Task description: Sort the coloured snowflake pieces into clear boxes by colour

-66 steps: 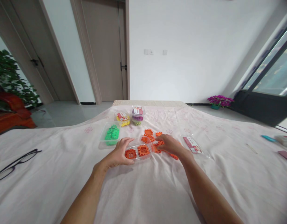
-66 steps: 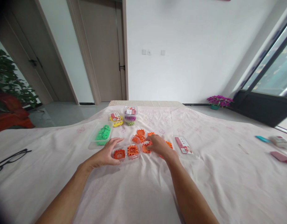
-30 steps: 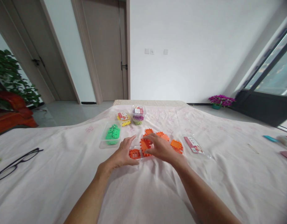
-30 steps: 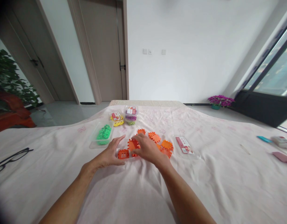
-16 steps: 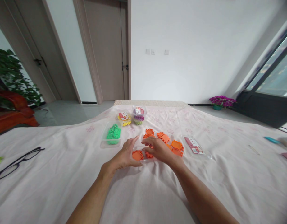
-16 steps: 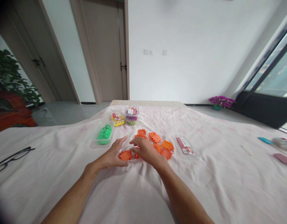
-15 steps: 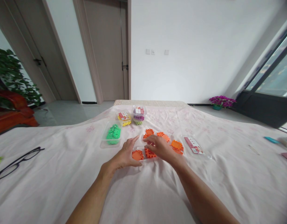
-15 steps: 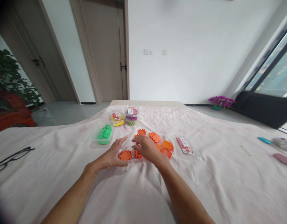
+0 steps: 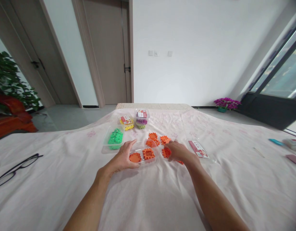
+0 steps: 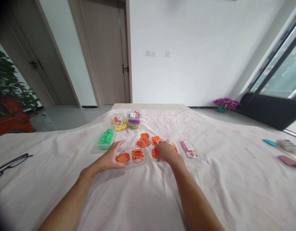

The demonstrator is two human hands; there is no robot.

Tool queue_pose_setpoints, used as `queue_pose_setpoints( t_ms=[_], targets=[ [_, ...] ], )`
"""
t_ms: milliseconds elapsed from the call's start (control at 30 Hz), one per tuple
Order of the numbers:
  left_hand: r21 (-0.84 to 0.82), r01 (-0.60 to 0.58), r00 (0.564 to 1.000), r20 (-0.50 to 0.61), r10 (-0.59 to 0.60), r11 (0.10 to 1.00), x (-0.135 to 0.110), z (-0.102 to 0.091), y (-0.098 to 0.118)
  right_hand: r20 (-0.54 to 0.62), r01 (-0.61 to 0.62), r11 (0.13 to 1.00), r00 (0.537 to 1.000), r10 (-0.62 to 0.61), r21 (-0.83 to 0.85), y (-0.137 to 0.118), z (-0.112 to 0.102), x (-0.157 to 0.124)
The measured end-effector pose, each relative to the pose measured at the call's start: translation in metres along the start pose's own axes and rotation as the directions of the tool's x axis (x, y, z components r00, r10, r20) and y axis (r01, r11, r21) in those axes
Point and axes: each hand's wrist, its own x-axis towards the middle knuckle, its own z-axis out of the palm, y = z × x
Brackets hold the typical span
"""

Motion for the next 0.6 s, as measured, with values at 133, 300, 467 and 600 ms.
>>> queue_pose_setpoints(
  t_ms=[133,300,467,600],
  targets=[
    [-0.058,0.018,0.999,0.028,-0.017,0.998,0.0,0.001,0.001,-0.037,0.008,1.0,0.999,-0.009,-0.026,0.0,0.003,0.002],
    [-0.102,0.029,0.999,0.03,-0.026,0.994,-0.001,0.001,0.003,-0.19,-0.036,0.992,0.98,0.059,0.122,0.0,-0.008,0.0],
    [-0.115,0.015,1.0,0.018,-0.013,0.993,-0.001,0.002,0.003,-0.353,0.181,0.933,0.933,-0.063,0.312,-0.02,-0.019,-0.002],
    [-0.146,0.024,1.0,0.017,-0.021,0.989,-0.001,0.003,0.003,-0.376,0.339,0.883,0.903,-0.209,0.325,-0.039,-0.016,-0.001]
  ],
)
